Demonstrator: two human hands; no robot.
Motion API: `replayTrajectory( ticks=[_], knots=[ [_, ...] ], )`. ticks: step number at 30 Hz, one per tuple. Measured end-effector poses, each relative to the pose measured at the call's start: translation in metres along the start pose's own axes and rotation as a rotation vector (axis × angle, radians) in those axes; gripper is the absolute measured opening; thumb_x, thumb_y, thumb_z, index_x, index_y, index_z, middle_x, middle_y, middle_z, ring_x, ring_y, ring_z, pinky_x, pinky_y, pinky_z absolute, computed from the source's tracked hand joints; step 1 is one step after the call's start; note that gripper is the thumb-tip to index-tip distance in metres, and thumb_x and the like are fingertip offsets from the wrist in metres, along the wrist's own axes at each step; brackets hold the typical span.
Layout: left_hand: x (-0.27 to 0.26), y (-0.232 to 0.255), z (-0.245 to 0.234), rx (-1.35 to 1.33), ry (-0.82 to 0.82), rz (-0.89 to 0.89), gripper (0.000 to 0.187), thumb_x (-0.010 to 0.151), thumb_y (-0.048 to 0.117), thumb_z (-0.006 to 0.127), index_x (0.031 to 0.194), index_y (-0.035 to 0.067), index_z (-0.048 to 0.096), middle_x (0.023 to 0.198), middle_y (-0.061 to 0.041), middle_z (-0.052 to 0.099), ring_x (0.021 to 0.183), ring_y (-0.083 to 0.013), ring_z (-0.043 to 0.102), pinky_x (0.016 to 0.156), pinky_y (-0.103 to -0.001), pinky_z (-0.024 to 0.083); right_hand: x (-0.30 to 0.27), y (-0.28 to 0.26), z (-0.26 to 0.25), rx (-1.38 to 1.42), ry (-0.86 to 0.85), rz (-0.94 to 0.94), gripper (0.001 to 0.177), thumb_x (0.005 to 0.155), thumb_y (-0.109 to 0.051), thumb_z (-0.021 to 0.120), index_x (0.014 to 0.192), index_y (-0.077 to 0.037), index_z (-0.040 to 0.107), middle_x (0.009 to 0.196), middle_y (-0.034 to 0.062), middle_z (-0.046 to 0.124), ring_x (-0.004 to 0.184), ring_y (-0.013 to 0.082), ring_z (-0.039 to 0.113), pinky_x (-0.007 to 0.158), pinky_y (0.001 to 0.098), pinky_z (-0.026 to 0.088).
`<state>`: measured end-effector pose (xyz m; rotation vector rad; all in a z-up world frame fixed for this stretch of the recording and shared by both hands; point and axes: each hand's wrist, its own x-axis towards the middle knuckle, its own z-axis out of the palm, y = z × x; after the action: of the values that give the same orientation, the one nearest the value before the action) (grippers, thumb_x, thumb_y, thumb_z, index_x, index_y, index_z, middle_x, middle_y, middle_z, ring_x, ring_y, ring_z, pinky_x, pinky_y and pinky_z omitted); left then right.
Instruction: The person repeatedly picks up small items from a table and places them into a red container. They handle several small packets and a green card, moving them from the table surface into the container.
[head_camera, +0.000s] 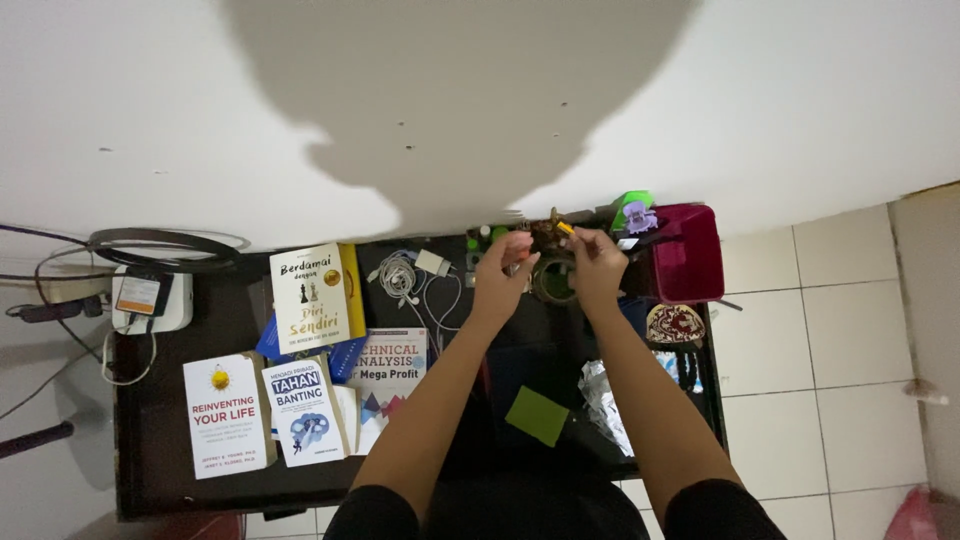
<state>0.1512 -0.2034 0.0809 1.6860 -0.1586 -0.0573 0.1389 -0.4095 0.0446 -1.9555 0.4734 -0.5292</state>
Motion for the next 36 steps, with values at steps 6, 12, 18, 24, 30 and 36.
replayTrajectory(
  ticks=[6,12,18,24,30,36],
  knots=[
    [0.000,-0.016,0.002,-0.018,0.032,0.040,0.037,0.120,0.023,0.095,0.153,0.010,0.084,0.132,-0.017,0.090,0.127,-0.0370,0.089,0.112,-0.054,0.074,0.002,0.016,-0.001,-0.049,-0.018,-0.004,0.004,0.116,-0.010,0.096,0.120,-0.013,0.097,0.091,0.0076,0.093,0.089,0.0295,0.090,0.088,0.0442,0.070],
    [-0.002,-0.007,0.004,0.005,0.022,0.038,0.032,0.121,0.024,0.094,0.148,0.010,0.085,0.131,-0.017,0.090,0.126,-0.0382,0.088,0.112,-0.055,0.073,0.003,0.027,0.002,0.122,-0.051,0.076,0.011,0.115,0.000,0.091,0.124,-0.004,0.094,0.107,0.0168,0.095,0.098,0.0310,0.093,0.095,0.0484,0.072],
    [-0.008,-0.021,0.009,-0.011,0.020,0.011,0.030,0.121,0.025,0.094,0.147,0.014,0.086,0.131,-0.014,0.090,0.128,-0.0370,0.088,0.113,-0.056,0.072,0.016,0.053,0.013,0.018,-0.034,0.028,0.014,0.111,0.001,0.092,0.115,-0.012,0.097,0.100,0.0114,0.095,0.098,0.0311,0.093,0.093,0.0471,0.073],
    [-0.012,-0.009,0.009,-0.019,0.019,-0.022,0.026,0.118,0.019,0.096,0.141,0.010,0.087,0.126,-0.017,0.089,0.124,-0.0372,0.088,0.112,-0.055,0.072,0.017,0.037,0.008,0.036,-0.084,0.054,0.018,0.114,0.002,0.088,0.113,-0.013,0.098,0.097,0.0081,0.095,0.094,0.0259,0.092,0.092,0.0452,0.072],
    [-0.015,-0.004,0.004,-0.046,0.009,-0.057,0.024,0.119,0.020,0.095,0.138,0.010,0.087,0.125,-0.018,0.088,0.125,-0.0398,0.087,0.113,-0.057,0.071,0.020,0.040,0.012,0.108,-0.099,0.034,0.016,0.116,0.001,0.086,0.111,-0.011,0.094,0.098,0.0098,0.093,0.098,0.0209,0.089,0.096,0.0440,0.069],
    [-0.015,-0.008,0.001,-0.084,0.020,-0.066,0.022,0.119,0.018,0.094,0.139,0.009,0.087,0.122,-0.019,0.088,0.121,-0.0394,0.087,0.111,-0.058,0.070,0.006,0.019,0.007,0.142,-0.066,0.061,0.010,0.119,-0.001,0.088,0.116,-0.008,0.094,0.102,0.0130,0.094,0.102,0.0260,0.090,0.100,0.0456,0.070]
  ],
)
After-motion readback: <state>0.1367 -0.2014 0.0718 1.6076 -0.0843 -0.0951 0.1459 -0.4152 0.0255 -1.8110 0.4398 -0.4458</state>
